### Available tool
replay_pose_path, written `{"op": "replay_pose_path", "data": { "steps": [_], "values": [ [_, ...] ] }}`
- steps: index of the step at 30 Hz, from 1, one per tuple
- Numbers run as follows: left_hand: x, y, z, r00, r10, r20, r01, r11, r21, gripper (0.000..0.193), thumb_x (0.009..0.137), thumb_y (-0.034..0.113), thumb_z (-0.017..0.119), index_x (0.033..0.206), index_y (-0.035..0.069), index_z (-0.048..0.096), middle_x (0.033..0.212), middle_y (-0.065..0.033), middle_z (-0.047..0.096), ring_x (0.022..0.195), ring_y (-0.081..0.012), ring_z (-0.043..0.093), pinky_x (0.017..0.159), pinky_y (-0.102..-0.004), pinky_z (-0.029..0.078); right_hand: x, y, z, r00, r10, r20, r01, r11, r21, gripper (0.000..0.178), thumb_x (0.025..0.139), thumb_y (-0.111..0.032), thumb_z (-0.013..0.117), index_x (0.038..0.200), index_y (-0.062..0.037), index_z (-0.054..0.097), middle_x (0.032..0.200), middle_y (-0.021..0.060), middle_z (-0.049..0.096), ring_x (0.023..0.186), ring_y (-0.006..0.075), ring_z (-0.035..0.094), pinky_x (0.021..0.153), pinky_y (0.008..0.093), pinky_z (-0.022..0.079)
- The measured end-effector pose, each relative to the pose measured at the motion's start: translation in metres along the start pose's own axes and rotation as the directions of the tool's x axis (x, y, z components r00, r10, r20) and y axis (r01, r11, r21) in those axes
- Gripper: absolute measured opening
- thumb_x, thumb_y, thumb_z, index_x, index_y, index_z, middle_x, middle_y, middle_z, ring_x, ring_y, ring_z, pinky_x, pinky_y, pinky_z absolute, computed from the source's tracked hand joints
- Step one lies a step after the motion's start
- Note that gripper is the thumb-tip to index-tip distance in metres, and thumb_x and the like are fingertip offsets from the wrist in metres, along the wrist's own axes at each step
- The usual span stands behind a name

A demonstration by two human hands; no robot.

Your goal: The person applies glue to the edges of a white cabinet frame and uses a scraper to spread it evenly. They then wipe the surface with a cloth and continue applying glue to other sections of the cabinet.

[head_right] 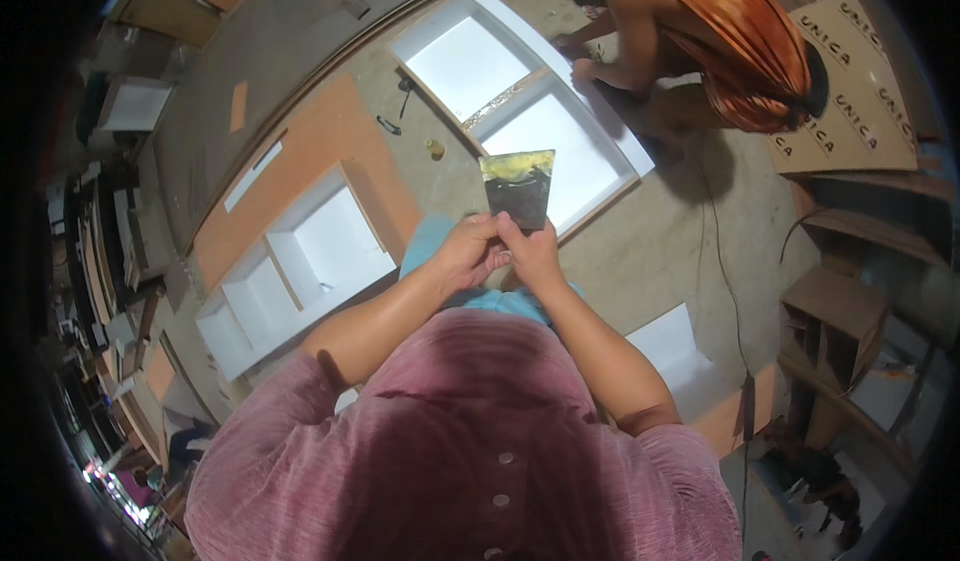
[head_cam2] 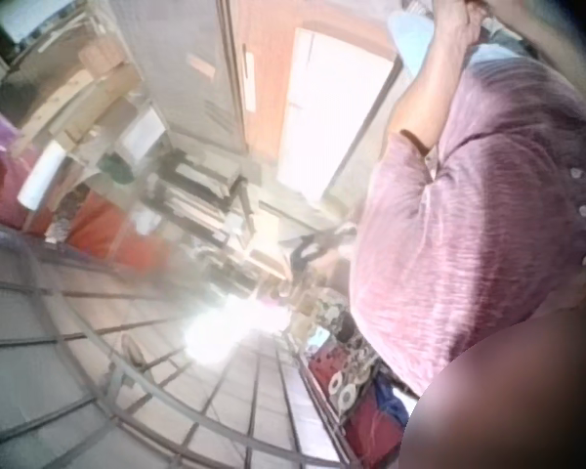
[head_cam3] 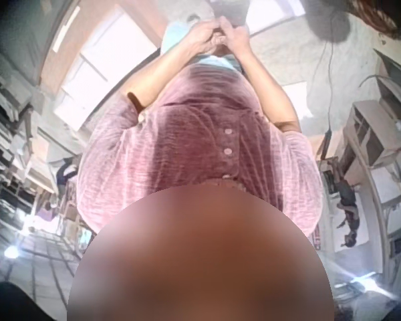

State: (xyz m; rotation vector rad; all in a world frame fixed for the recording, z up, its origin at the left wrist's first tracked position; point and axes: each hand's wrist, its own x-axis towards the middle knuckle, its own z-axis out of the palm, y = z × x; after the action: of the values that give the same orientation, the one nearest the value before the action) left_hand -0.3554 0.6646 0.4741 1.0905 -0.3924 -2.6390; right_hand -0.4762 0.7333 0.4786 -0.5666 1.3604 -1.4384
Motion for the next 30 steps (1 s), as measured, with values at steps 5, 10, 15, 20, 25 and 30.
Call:
{"op": "replay_pose_path", "data": {
  "steps": [5,10,15,20,25,30],
  "values": [
    [0.044,0.013,-0.063,0.986,-0.037,0.162,0.072,0.974,-0.215,0.029,0.104,0.025,0.049,0.115,-0.002,0.055,0.106,-0.0106,0.066,0.097,-0.0185,0.066,0.08,-0.0302,0.055,0.065,0.041,0.023,0.954,0.283,-0.104,-0.293,0.95,-0.105,0.041,0.096,-0.036,0.064,0.108,0.0028,0.061,0.097,0.0099,0.067,0.087,0.016,0.062,0.075,0.0297,0.052],
    [0.098,0.013,-0.138,0.992,-0.105,-0.075,0.096,0.989,-0.113,0.033,0.099,0.042,0.057,0.104,0.009,0.059,0.087,-0.0008,0.063,0.07,-0.011,0.059,0.059,-0.0249,0.046,0.144,0.119,0.039,0.94,0.212,-0.268,-0.297,0.895,-0.333,0.029,0.096,-0.028,0.058,0.101,0.0003,0.06,0.08,0.0061,0.062,0.068,0.0147,0.058,0.059,0.0307,0.048],
    [0.162,0.005,-0.273,0.785,-0.455,-0.421,0.334,0.882,-0.331,0.042,0.098,0.052,0.054,0.106,0.012,0.061,0.087,0.0003,0.063,0.074,-0.0137,0.059,0.066,-0.0316,0.045,0.275,0.215,0.056,0.868,0.345,-0.358,-0.495,0.537,-0.683,0.035,0.086,-0.012,0.051,0.114,0.007,0.041,0.099,0.0399,0.059,0.097,0.0565,0.056,0.085,0.0532,0.046],
    [0.22,0.035,-0.352,0.69,-0.422,-0.588,0.252,0.902,-0.351,0.039,0.097,0.048,0.055,0.109,0.011,0.061,0.091,-0.0016,0.062,0.083,-0.0168,0.058,0.073,-0.0339,0.043,0.373,0.337,0.064,0.878,0.315,-0.361,-0.46,0.342,-0.819,0.027,0.085,-0.011,0.055,0.101,0.0102,0.049,0.096,0.0376,0.061,0.093,0.0521,0.06,0.083,0.0534,0.048],
    [0.245,0.046,-0.383,0.697,-0.528,-0.484,0.374,0.845,-0.383,0.04,0.097,0.048,0.053,0.11,0.01,0.062,0.095,-0.0021,0.063,0.082,-0.0156,0.059,0.072,-0.033,0.044,0.412,0.404,0.066,0.921,0.202,-0.334,-0.369,0.176,-0.912,0.026,0.081,-0.01,0.06,0.103,0.0035,0.055,0.095,0.0275,0.064,0.092,0.0454,0.062,0.081,0.0489,0.05],
    [0.251,0.053,-0.385,0.697,-0.553,-0.457,0.419,0.831,-0.366,0.038,0.098,0.047,0.052,0.107,0.011,0.063,0.093,-0.0013,0.063,0.084,-0.0151,0.059,0.073,-0.0321,0.043,0.421,0.401,0.07,0.955,0.168,-0.245,-0.214,-0.187,-0.959,0.022,0.081,-0.007,0.06,0.103,-0.0054,0.057,0.102,0.0164,0.057,0.098,0.0381,0.056,0.082,0.0471,0.046]
  ]
}}
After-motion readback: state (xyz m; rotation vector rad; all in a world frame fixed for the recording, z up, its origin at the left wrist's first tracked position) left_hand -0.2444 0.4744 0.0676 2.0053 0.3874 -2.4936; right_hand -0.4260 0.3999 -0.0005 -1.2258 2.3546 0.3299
